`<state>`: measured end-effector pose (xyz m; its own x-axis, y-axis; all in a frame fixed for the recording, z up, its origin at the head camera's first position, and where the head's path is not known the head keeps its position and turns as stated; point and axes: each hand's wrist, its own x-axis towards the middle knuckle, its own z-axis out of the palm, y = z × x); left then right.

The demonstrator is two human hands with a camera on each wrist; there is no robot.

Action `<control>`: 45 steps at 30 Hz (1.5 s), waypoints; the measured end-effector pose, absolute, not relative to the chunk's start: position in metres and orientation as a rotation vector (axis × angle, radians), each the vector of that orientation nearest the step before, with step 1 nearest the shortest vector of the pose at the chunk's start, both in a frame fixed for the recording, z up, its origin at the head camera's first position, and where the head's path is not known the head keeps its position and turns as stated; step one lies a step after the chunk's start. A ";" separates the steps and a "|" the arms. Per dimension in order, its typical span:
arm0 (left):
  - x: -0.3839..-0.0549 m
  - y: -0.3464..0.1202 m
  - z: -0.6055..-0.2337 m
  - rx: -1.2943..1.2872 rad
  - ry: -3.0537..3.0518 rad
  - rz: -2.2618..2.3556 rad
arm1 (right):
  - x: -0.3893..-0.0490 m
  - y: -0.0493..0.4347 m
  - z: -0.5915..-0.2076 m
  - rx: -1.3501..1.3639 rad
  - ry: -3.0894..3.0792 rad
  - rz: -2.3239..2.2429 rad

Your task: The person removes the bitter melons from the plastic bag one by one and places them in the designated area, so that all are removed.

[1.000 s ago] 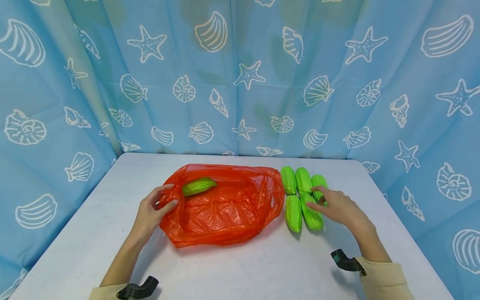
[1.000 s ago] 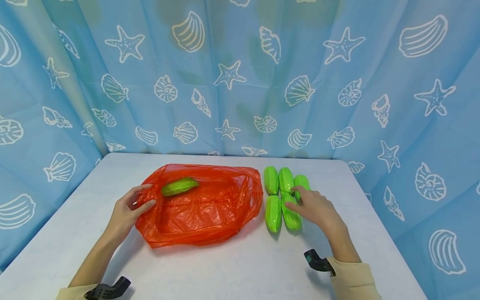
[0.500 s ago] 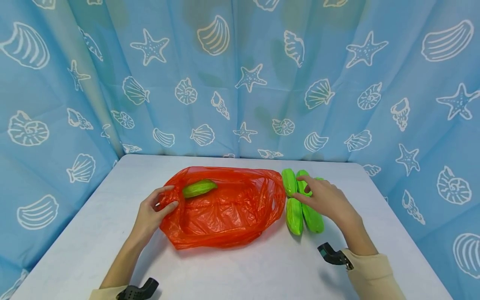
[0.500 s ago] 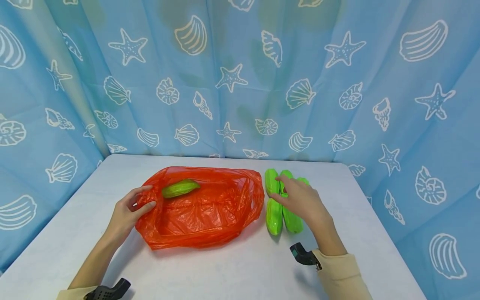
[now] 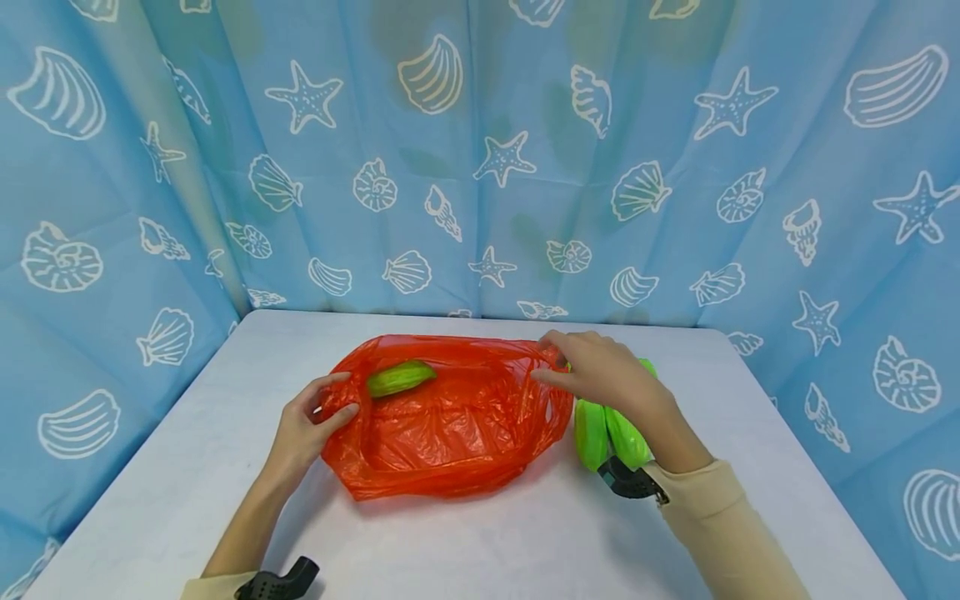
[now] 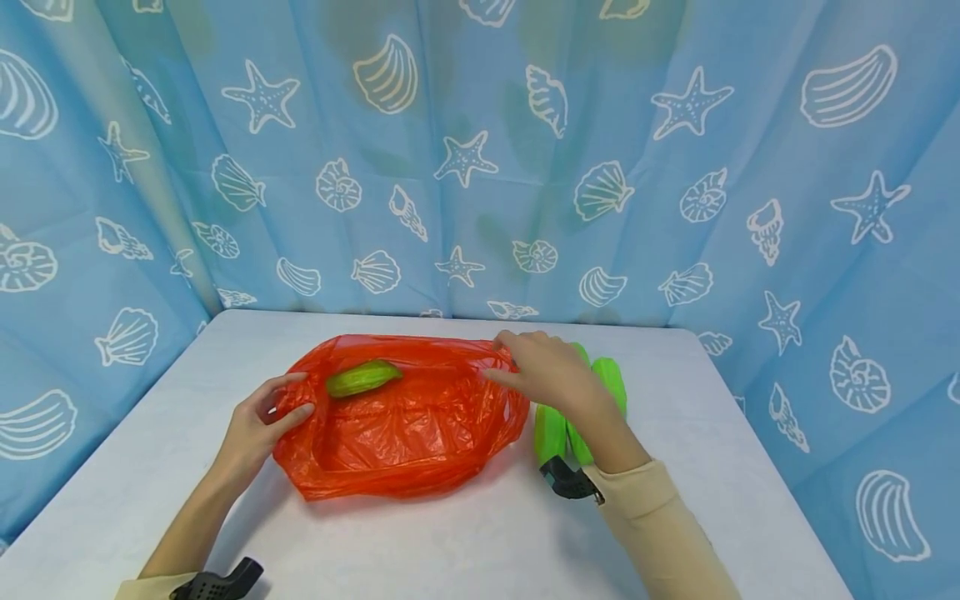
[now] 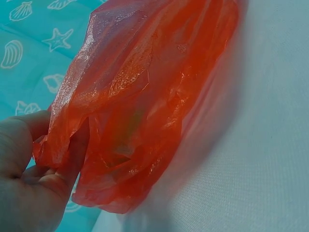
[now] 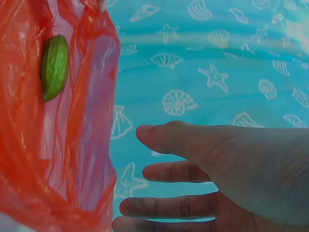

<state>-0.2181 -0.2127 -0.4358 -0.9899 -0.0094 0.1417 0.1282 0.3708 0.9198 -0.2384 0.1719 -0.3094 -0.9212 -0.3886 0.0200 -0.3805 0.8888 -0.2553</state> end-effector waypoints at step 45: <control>-0.215 -0.214 -0.436 -0.123 -2.501 -1.678 | -0.293 0.025 -0.366 -1.066 2.697 -0.230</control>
